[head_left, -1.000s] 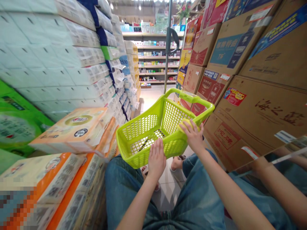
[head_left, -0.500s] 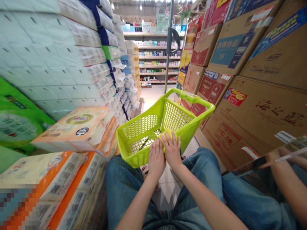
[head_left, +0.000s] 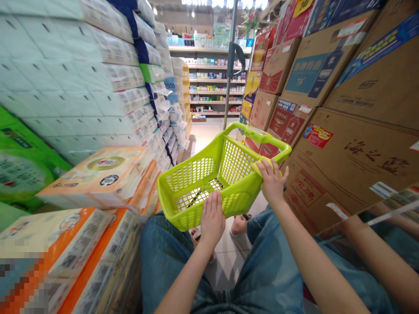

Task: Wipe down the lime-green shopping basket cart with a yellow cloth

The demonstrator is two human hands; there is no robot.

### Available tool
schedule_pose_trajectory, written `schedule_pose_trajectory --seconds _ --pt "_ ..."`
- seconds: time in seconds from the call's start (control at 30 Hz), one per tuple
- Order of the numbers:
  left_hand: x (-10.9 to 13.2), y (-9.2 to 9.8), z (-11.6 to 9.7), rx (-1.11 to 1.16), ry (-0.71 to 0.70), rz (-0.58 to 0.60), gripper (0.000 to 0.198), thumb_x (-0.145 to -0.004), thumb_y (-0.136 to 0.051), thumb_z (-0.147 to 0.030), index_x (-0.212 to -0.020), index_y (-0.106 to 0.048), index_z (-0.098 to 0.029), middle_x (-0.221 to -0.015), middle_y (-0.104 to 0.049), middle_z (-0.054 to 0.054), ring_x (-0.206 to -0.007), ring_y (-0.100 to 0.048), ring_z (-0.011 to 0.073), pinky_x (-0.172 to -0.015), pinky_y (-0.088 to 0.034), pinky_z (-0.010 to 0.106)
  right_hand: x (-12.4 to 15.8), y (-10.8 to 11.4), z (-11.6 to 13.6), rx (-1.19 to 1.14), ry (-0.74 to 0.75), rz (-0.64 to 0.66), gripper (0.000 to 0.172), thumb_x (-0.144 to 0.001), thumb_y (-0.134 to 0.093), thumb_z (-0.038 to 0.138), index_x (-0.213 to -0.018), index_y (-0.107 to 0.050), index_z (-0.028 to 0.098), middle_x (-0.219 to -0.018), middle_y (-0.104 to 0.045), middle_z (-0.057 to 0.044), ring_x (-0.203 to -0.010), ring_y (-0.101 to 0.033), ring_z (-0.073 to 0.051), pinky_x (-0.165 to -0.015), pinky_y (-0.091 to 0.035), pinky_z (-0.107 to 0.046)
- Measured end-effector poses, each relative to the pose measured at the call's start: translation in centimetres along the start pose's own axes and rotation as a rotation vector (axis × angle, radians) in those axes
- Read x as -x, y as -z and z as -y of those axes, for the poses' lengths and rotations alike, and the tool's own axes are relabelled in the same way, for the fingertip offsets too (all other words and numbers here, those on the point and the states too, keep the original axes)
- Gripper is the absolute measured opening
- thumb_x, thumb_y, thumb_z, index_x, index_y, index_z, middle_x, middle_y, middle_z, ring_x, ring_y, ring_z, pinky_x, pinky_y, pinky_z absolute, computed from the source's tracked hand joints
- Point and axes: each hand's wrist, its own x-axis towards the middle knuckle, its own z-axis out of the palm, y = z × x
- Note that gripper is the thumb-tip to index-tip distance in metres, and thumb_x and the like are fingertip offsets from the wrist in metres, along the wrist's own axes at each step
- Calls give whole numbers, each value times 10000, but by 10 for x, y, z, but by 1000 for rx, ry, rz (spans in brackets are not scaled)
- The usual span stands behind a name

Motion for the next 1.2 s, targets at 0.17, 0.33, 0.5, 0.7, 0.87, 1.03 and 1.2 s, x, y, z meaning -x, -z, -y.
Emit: schedule_pose_trajectory --seconds 0.17,0.33,0.5,0.7,0.87,1.03,1.2 --pt "-1 -1 -3 0 29 -2 781 -849 -515 -183 -1547 -198 -38 -1547 -396 188 -1449 -344 286 -1219 -269 473 35 -8 71 -106 -8 44 635 -842 -424 60 -1441 -464 267 -1529 -455 -71 -1485 -189 -335 -1160 -153 -661" --pt "0 -4 -1 -28 25 -7 691 -870 -488 -179 -1520 -296 -42 -1518 -440 187 -1426 -383 299 -1208 -290 476 73 -7 130 -226 139 130 537 -928 -442 159 -1452 -460 278 -1538 -448 -53 -1483 -201 -335 -1175 -199 -586" --pt "1 -3 0 -26 6 9 713 -869 -488 -171 -1527 -258 -20 -1542 -406 188 -1449 -343 293 -1223 -260 464 60 -2 94 -173 294 131 577 -931 -453 125 -1468 -423 334 -1492 -513 -37 -1449 -303 -272 -1185 -108 -616" --pt "1 -1 0 27 0 16 795 -857 -494 -170 -1561 -145 -53 -1567 -370 174 -1460 -327 282 -1225 -254 471 6 2 -2 -33 111 38 603 -887 -425 54 -1426 -466 320 -1487 -520 -21 -1437 -327 -263 -1169 -63 -655" --pt "1 -3 -4 17 19 12 792 -843 -508 -174 -1549 -179 -29 -1562 -369 192 -1469 -307 290 -1226 -253 477 1 -2 11 -50 -119 -22 680 -808 -427 12 -1428 -464 286 -1513 -484 -54 -1466 -268 -289 -1152 -114 -671" --pt "0 -5 -5 -16 41 5 746 -853 -499 -174 -1532 -235 -16 -1542 -396 206 -1461 -324 296 -1221 -260 481 54 -6 107 -171 28 105 585 -902 -404 95 -1443 -460 309 -1524 -472 -48 -1487 -217 -304 -1154 -166 -625" --pt "1 -3 -1 -38 16 15 698 -863 -489 -173 -1511 -291 -7 -1523 -423 211 -1446 -351 301 -1218 -270 469 72 -2 124 -230 190 142 547 -944 -445 160 -1466 -432 323 -1512 -491 -41 -1464 -279 -288 -1167 -148 -598"
